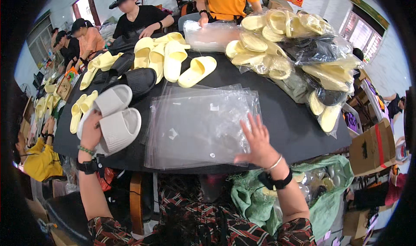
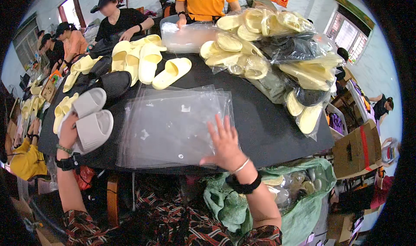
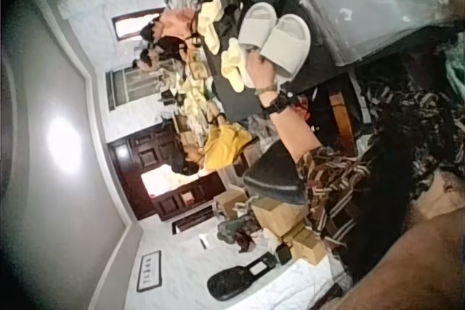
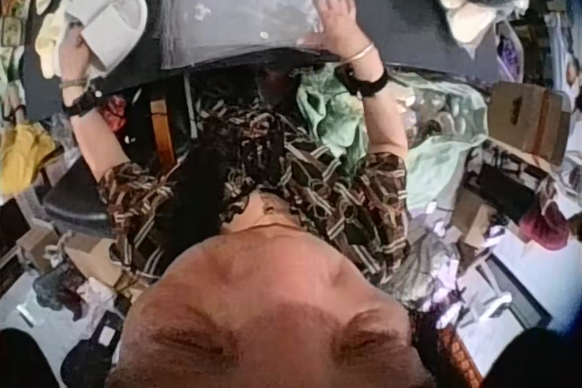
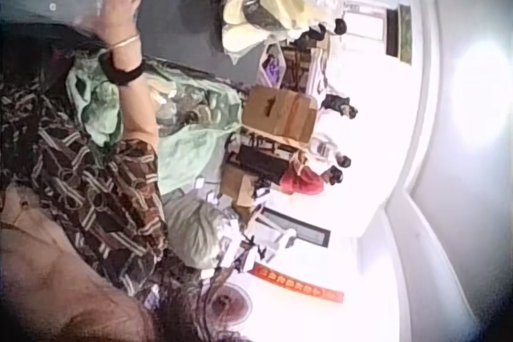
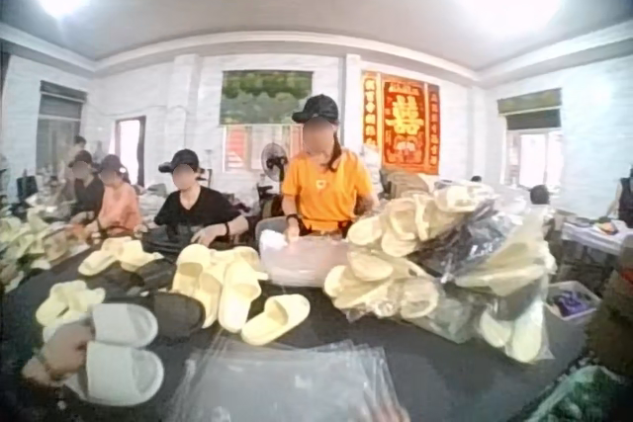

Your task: The recorder is packaging yellow and white slippers into plastic bags at a manufacturing facility.

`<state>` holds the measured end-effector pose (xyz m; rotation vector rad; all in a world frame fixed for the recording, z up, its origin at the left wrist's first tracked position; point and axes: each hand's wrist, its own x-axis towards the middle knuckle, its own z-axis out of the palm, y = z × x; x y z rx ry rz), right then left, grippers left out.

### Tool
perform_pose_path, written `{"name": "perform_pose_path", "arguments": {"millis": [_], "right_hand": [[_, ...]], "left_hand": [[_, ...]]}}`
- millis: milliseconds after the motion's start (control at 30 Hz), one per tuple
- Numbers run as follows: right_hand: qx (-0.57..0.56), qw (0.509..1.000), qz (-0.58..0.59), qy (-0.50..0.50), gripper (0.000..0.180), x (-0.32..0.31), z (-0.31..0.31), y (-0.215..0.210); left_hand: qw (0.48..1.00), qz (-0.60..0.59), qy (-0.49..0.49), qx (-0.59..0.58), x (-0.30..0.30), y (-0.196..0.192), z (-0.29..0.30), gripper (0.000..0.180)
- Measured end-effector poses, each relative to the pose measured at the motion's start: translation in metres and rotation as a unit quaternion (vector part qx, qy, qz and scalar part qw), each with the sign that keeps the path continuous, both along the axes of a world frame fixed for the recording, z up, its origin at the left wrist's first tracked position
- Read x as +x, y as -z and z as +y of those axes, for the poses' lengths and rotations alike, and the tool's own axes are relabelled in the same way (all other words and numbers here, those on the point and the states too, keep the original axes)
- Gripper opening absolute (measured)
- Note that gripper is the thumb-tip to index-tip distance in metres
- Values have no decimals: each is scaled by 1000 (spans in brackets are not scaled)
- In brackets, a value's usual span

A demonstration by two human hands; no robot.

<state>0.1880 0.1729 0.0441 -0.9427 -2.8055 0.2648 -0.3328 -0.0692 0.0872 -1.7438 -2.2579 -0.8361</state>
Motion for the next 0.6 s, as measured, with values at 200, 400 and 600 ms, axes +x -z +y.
{"name": "perform_pose_path", "arguments": {"millis": [200,400,600], "right_hand": [[48,998,-40,-12,114,-12,-40,59],[101,994,-20,40,110,-11,-61,36],[40,994,-47,88,98,8,-88,38]], "left_hand": [[991,107,10,77,76,-61,41,26],[972,55,202,106,208,-29,144,7],[986,58,155,-28,258,84,207,11]]}}
